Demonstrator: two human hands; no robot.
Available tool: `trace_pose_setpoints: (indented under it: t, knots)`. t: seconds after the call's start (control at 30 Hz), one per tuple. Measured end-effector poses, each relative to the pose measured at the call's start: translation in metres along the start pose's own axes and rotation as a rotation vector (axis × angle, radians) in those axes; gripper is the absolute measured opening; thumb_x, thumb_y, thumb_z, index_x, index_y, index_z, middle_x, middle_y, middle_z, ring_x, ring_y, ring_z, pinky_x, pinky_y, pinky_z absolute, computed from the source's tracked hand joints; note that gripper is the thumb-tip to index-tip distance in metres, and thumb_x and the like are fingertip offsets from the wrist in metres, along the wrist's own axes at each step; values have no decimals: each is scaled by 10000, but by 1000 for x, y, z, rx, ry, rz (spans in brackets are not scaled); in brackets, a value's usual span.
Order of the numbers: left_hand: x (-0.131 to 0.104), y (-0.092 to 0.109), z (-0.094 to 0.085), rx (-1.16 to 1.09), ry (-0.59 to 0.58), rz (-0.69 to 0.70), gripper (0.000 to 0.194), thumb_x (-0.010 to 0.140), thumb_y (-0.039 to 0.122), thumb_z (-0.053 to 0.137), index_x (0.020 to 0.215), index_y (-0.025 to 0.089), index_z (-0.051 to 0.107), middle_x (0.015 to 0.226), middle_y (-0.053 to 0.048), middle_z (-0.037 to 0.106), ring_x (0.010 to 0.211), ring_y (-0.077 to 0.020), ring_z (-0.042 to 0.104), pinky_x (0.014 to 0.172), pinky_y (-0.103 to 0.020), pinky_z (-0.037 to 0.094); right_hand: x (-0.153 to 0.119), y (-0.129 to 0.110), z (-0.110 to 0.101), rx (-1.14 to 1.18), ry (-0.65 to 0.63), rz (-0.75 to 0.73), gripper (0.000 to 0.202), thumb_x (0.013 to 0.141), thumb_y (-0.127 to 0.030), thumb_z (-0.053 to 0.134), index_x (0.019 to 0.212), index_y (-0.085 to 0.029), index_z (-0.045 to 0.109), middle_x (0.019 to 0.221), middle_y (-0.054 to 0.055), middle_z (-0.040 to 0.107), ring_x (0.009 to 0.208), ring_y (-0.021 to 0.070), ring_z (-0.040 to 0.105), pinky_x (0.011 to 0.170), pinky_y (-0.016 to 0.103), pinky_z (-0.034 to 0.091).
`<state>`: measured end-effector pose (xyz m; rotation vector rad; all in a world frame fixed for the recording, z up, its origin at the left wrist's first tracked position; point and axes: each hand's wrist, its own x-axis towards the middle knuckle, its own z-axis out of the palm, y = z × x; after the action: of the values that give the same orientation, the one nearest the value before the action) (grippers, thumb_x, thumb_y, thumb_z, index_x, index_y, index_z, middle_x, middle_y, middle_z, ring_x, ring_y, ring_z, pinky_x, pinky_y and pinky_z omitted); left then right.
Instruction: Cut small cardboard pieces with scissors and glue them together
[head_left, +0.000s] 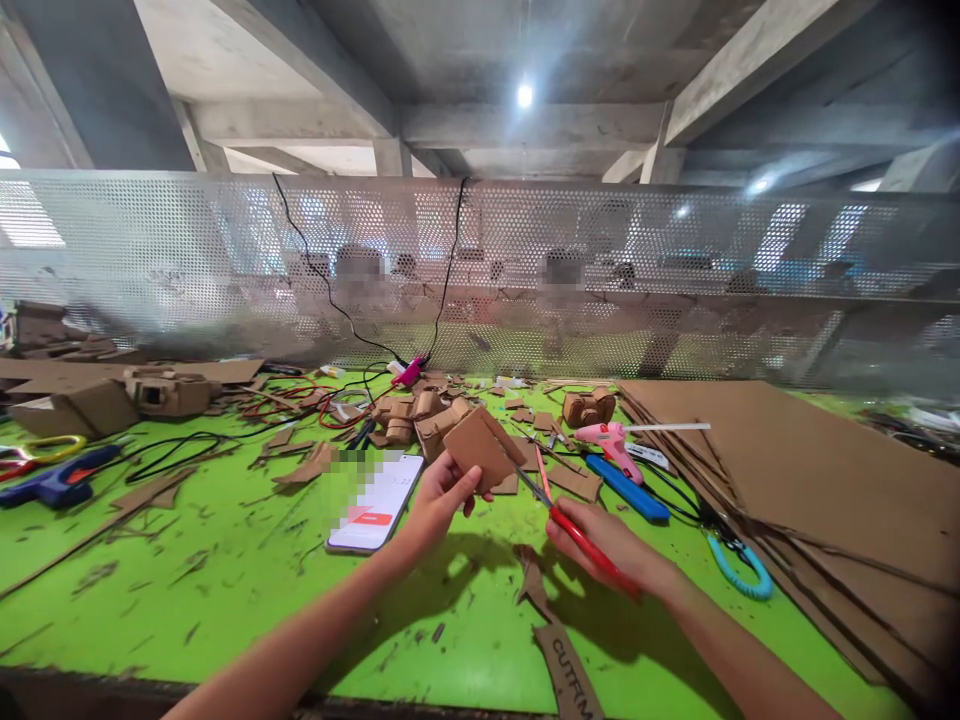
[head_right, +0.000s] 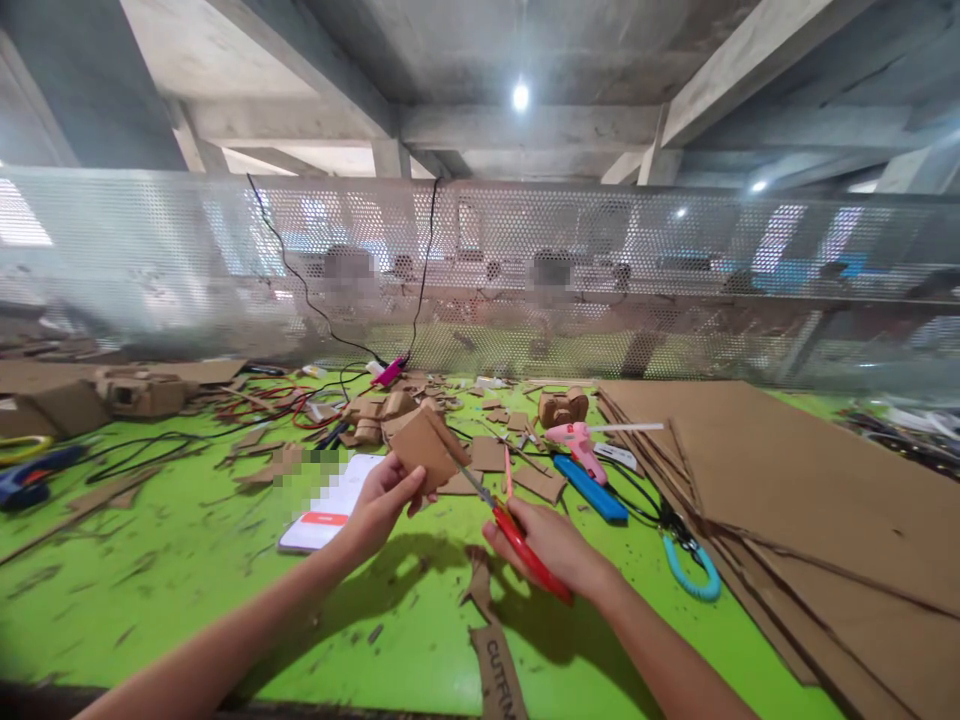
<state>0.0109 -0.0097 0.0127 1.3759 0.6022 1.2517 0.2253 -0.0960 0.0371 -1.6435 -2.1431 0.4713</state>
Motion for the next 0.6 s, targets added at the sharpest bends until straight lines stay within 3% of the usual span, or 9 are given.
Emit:
trace_pose_setpoints:
  t: [0.13, 0.27, 0.47, 0.6]
  knots:
    - [-2, 4, 4, -37, -5, -38, 433, 697, 485, 736, 909, 149, 564, 677, -6, 634, 493, -96, 555, 397, -182, 336, 0, 0, 1, -2, 20, -20, 242, 905, -405, 405, 752, -220, 433, 712, 26, 578, 632, 174, 535, 594, 295, 417]
    - [-6, 11, 13, -211, 17, -166, 466, 612, 459, 804, 872, 154, 567, 676, 1, 626, 513, -83, 566, 401, -150, 330, 0, 5, 3, 31, -20, -62, 214, 910, -410, 404, 819, -220, 448, 778, 46, 614, 661, 180, 550, 619, 305, 438]
    - [-9, 18, 19, -471, -113, -364, 445, 544, 388, 846, 794, 157, 558, 598, 16, 573, 442, -41, 482, 344, -109, 236, -1, 7, 4, 61, -44, -95, 277, 908, -480, 422, 880, -210, 478, 810, 53, 626, 708, 191, 569, 635, 309, 437]
    - [-11, 19, 20, -523, -115, -407, 430, 552, 374, 839, 793, 158, 555, 597, 19, 564, 447, -37, 472, 341, -102, 231, -2, 4, 7, 28, -45, -64, 321, 912, -520, 405, 893, -206, 476, 824, 59, 625, 701, 194, 570, 615, 303, 417]
